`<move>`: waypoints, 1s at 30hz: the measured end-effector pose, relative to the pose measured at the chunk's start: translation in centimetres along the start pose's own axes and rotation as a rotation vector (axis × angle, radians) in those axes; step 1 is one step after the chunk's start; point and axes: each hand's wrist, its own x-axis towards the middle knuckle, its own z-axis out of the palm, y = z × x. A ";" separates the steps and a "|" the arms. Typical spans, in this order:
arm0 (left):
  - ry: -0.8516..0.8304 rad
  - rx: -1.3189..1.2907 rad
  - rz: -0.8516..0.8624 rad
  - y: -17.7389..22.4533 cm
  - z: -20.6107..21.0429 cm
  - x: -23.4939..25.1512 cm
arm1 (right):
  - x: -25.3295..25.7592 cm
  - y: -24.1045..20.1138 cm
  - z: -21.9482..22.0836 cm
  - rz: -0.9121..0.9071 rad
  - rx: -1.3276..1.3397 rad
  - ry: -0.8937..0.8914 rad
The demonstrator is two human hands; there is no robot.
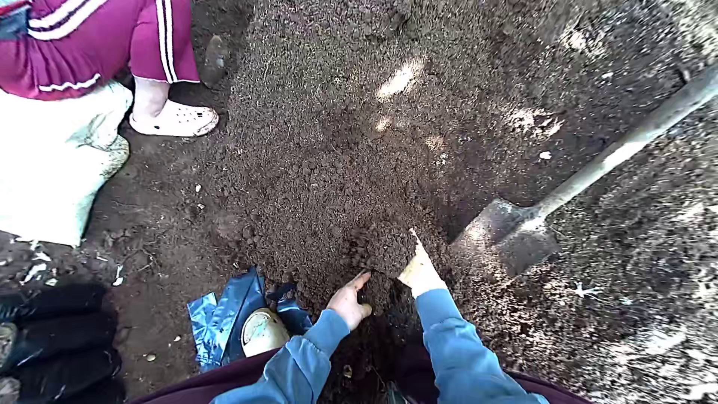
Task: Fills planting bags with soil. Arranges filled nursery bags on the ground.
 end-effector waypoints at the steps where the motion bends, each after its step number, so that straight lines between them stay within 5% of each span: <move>1: 0.006 -0.021 0.004 0.1 0.0 0.1 | -0.9 -0.5 0.0 0.027 -0.017 -0.005; 9: 0.079 -0.059 -0.116 1.3 0.1 -0.6 | -7.9 -0.2 -0.5 0.032 -0.272 0.015; 16: 0.091 0.030 -0.067 1.1 0.0 -1.5 | -9.1 3.6 1.0 -0.343 -1.427 -0.110; 25: 0.096 0.098 0.000 -0.2 0.6 -2.2 | -10.1 5.5 2.3 -0.320 -1.877 -0.230; 30: 0.083 0.163 -0.017 0.2 0.3 -2.5 | -10.6 1.1 1.8 -0.166 -1.741 -0.399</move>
